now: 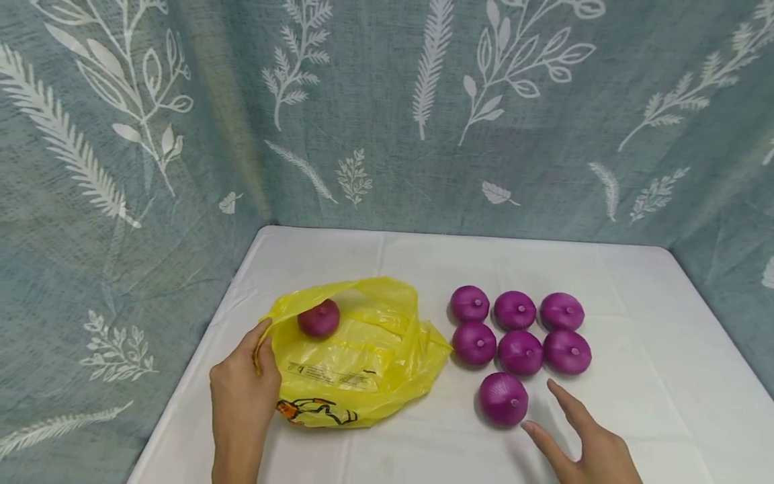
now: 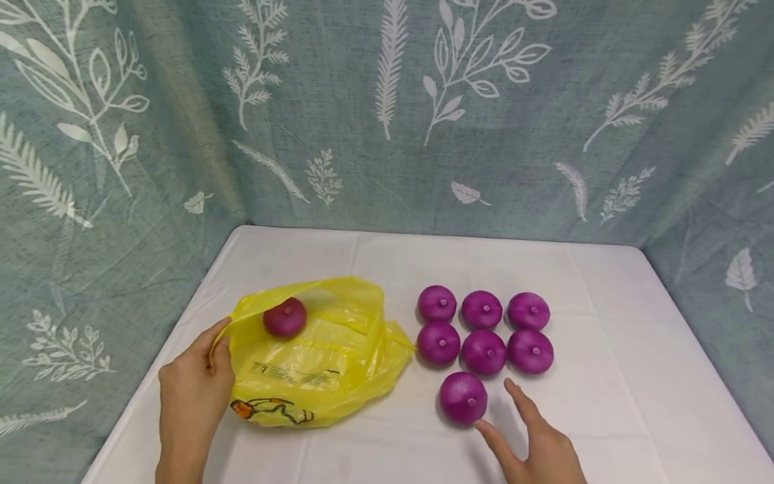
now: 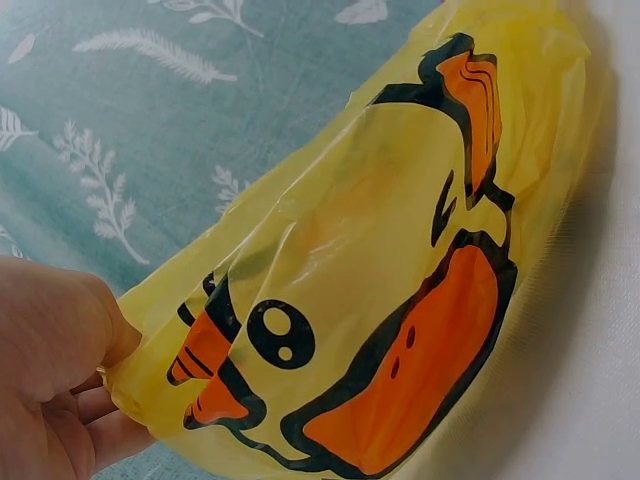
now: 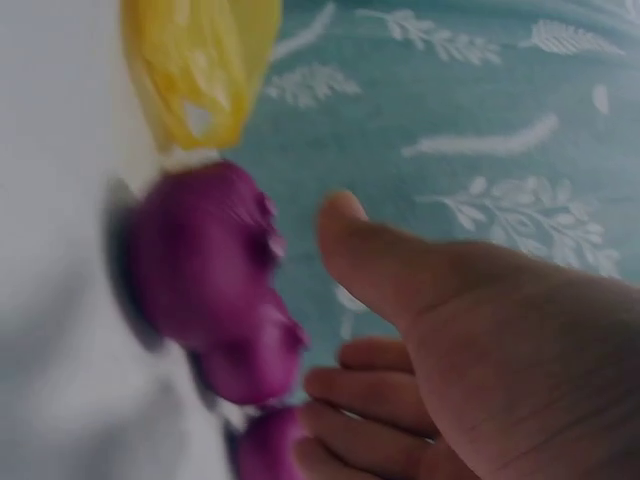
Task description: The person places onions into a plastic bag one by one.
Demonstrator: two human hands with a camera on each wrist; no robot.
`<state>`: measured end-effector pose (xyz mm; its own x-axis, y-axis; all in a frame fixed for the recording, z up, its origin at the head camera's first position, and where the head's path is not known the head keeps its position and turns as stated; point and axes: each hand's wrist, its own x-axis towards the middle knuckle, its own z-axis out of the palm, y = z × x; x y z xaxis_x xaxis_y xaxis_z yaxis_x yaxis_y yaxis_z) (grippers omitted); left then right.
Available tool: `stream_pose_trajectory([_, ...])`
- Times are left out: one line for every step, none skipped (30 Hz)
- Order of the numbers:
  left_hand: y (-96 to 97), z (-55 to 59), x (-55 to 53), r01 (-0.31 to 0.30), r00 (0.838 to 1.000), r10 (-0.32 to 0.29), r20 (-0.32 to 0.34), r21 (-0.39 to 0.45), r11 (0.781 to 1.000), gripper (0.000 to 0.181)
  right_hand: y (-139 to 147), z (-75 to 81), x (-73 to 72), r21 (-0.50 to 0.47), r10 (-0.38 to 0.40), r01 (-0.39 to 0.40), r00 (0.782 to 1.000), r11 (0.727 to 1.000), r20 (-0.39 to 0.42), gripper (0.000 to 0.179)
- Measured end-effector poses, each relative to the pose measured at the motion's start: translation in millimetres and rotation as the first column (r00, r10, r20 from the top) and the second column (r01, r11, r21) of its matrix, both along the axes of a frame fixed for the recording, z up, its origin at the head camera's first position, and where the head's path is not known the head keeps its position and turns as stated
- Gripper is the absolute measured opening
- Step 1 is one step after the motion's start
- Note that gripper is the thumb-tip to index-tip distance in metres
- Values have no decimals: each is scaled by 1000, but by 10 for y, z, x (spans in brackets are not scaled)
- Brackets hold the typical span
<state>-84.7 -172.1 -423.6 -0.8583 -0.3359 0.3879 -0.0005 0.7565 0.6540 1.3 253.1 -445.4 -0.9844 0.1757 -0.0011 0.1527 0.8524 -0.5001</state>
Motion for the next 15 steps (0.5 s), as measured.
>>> stream_pose_trajectory([3,-2,-1,2,1000,-2,2,1,1000,34,-49,-12,-1,-14,-13,13,1000,1000,-14,84])
stream_pose_trajectory([5,-4,-2,4,1000,-4,4,2,1000,34,-89,-28,-3,-30,-26,25,1000,999,-14,84])
stream_pose_trajectory([8,-1,-4,5,1000,-5,3,4,1000,34,-126,-45,-4,-46,-36,35,999,998,-16,84])
stream_pose_trajectory([10,0,-6,6,1000,-6,4,4,1000,34,-159,-63,-8,-57,-45,44,999,997,-6,85])
stream_pose_trajectory([9,0,-5,5,1000,-5,6,4,1000,34,-192,-81,-14,-68,-50,51,999,996,9,87])
stream_pose_trajectory([9,-1,-6,5,1000,-5,9,3,1000,34,-227,-93,-15,-76,-56,58,998,995,23,89])
stream_pose_trajectory([6,-2,-6,5,1000,-5,13,4,1000,34,-259,-114,-13,-90,-59,60,998,994,15,89])
stream_pose_trajectory([5,-2,-8,6,1000,-6,14,6,1000,34,-284,-132,-19,-99,-61,63,998,993,31,91])
stream_pose_trajectory([3,-2,-10,5,1000,-6,16,6,1000,34,-312,-147,-25,-102,-63,66,997,993,40,93])
stream_pose_trajectory([-2,-5,-6,5,1000,-5,19,6,1000,34,-339,-163,-35,-103,-64,70,996,992,55,95])
stream_pose_trajectory([-7,-8,-4,3,1000,-3,20,6,1000,34,-364,-177,-44,-104,-65,71,996,992,63,96])
stream_pose_trajectory([-11,-9,-1,1,1000,-1,22,6,1000,34,-385,-190,-53,-106,-66,72,996,992,67,97])
stream_pose_trajectory([-15,-11,1,0,1000,0,21,7,1000,34,-403,-205,-62,-106,-67,74,995,992,71,98])
stream_pose_trajectory([-19,-13,3,-1,1000,1,21,6,1000,34,-420,-216,-71,-101,-68,75,995,992,75,98])
stream_pose_trajectory([-23,-14,6,-2,1000,2,20,6,1000,34,-435,-227,-80,-99,-69,76,995,992,78,98])
